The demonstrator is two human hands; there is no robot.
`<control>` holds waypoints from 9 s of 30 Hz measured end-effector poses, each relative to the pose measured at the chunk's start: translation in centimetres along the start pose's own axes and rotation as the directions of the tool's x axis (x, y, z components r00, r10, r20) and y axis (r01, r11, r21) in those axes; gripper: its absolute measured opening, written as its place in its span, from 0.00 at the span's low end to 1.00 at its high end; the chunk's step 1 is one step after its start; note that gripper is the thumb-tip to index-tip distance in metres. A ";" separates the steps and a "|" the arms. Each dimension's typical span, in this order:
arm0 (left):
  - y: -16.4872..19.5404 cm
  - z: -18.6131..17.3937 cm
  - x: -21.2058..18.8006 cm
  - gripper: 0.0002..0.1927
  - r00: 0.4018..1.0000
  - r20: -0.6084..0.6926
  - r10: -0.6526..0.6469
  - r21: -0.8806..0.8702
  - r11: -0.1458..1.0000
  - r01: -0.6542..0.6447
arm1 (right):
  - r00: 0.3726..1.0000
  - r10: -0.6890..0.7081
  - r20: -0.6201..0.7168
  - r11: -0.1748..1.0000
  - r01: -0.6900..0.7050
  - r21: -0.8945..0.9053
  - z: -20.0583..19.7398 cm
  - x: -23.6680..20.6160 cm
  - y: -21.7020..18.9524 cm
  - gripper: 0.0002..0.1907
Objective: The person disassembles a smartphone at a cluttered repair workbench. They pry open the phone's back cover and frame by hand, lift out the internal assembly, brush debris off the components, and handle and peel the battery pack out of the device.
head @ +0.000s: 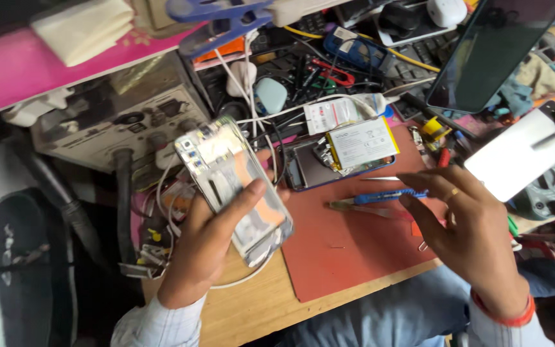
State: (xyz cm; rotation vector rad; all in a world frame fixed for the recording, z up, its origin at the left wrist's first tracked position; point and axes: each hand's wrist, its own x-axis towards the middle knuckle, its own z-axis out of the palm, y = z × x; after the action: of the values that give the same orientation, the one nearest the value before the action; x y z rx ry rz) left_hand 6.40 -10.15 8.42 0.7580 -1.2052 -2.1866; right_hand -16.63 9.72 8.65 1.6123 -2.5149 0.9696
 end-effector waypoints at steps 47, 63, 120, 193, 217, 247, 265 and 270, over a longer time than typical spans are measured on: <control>-1.4 1.2 -3.0 0.20 0.881 0.284 0.378 0.689 0.558 -0.462 | 0.832 0.512 0.212 0.114 -0.311 0.944 3.4 -7.1 -3.0 0.09; -5.9 3.9 -4.0 0.15 0.931 0.363 -0.035 0.116 0.993 -0.008 | 0.793 0.517 0.324 0.218 -0.487 0.846 3.3 -8.9 -4.4 0.22; -6.8 3.2 -3.8 0.26 0.949 0.315 0.014 0.208 0.975 -0.083 | 0.932 0.353 0.080 0.329 -0.204 0.922 6.8 -9.3 -3.3 0.14; -8.7 3.2 -4.5 0.17 0.930 0.271 0.250 0.261 0.911 -0.321 | 0.847 0.527 -0.074 -0.142 0.174 0.974 12.1 -9.8 -6.1 0.09; -7.0 3.0 -4.4 0.11 0.850 0.467 0.244 0.529 0.693 -0.490 | 0.938 0.343 0.050 0.171 -0.114 0.979 5.9 -6.0 -4.9 0.10; -6.0 2.6 -4.4 0.08 0.887 0.381 0.259 0.264 0.890 -0.373 | 0.963 0.252 -0.092 0.390 -0.013 0.921 6.6 -9.0 -6.0 0.11; -6.1 2.8 -4.5 0.07 0.864 0.351 0.361 0.332 0.815 -0.475 | 0.953 0.270 -0.136 0.482 -0.011 0.876 7.0 -9.3 -5.4 0.13; -6.3 2.9 -4.6 0.08 0.890 0.337 0.306 0.155 0.915 -0.374 | 0.950 0.279 -0.139 0.410 0.013 0.912 6.7 -9.5 -4.5 0.13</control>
State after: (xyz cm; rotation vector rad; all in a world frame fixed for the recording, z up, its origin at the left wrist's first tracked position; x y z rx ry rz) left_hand 6.54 -2.40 5.26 0.2548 -1.6173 -1.9401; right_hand -6.35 12.91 2.40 1.1479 -1.9363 2.7151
